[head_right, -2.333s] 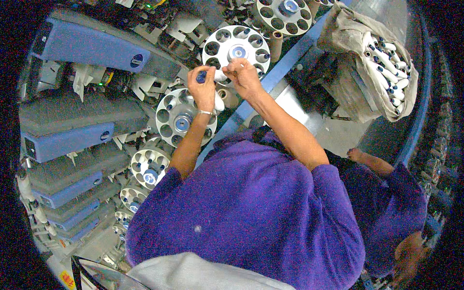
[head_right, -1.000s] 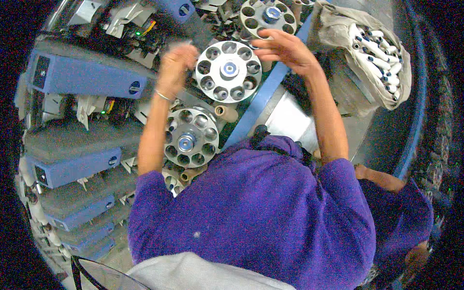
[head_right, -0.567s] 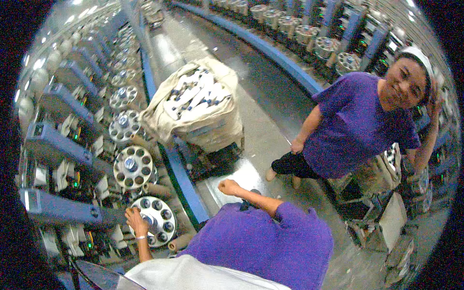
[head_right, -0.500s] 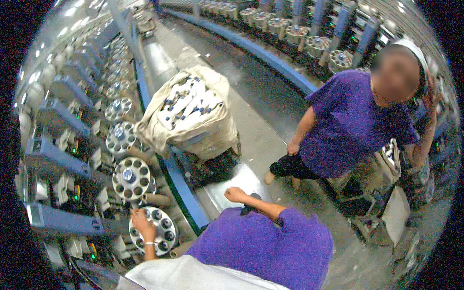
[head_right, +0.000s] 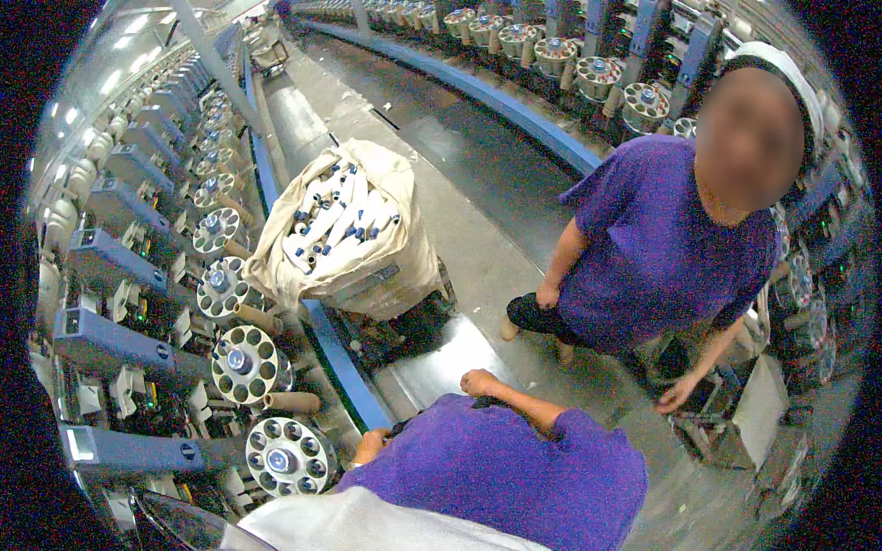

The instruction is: The person repeatedly picks up white spools from a cloth bag and inserts them into slots on a circular machine rotor. They continue this process along the machine line, occasionally moving to a different bag and interacting with a coworker.

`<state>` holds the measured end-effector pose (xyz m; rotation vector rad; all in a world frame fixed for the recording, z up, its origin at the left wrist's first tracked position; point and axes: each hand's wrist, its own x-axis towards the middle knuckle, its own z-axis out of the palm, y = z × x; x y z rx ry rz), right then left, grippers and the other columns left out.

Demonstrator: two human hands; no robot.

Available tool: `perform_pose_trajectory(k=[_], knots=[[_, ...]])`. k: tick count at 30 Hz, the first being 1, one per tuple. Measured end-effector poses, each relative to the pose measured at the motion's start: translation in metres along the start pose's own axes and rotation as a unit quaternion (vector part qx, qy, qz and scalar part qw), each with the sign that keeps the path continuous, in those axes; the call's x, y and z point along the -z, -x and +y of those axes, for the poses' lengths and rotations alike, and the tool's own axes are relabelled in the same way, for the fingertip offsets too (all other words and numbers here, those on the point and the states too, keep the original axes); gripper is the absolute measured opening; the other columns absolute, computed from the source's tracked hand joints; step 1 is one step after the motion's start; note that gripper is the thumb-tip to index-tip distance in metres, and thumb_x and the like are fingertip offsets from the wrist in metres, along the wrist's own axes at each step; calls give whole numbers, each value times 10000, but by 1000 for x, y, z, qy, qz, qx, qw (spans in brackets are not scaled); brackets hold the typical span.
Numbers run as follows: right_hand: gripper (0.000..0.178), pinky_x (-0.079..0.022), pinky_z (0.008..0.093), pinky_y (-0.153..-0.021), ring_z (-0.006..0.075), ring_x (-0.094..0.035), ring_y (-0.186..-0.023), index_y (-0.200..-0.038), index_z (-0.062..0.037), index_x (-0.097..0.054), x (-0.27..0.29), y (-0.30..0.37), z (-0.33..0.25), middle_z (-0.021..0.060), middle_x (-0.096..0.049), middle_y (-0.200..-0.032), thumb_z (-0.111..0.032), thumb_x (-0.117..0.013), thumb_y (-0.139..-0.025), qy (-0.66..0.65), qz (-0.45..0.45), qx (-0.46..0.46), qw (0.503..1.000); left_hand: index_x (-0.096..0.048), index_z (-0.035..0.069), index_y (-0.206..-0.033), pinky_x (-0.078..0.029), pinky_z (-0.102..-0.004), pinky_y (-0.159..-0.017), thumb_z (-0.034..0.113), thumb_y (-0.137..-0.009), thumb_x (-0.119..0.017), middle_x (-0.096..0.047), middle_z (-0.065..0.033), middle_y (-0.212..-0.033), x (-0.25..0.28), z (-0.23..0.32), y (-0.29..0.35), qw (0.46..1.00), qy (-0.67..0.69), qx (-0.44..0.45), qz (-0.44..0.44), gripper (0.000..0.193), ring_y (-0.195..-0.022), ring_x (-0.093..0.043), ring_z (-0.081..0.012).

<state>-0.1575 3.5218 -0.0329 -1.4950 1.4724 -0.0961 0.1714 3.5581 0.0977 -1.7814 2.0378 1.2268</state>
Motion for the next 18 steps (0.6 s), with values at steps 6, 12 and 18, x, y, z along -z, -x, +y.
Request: perform_pose_trajectory(k=[6, 12, 18], knots=[[248, -518, 408, -770, 311, -666, -840, -947, -136, -705, 12, -7, 23, 119, -700, -919, -294, -599, -788, -4, -22, 35, 999, -693, 85, -1037, -491, -449, -812, 248, -872, -584, -666, -194, -985, -8, 26, -2, 999, 10, -21, 29, 257, -927, -629, -379], [297, -508, 454, -768, 337, -659, -853, -981, -137, -702, 13, -3, 60, 161, -687, -924, -351, -569, -824, 98, -47, 40, 993, -703, 108, -1041, -491, -456, -822, 279, -876, -570, -665, -190, -1005, -53, 30, 3, 1000, 10, 3, 3, 272, -935, -633, -368], [311, -493, 462, -879, 358, -645, -957, -1034, -170, -710, 32, -20, 72, 175, -680, -1012, -342, -597, -802, 59, -63, 61, 994, -691, 131, -1094, -490, -457, -873, 312, -881, -574, -667, -188, -1025, -66, 15, -34, 999, 20, -23, 40, 303, -954, -640, -375]])
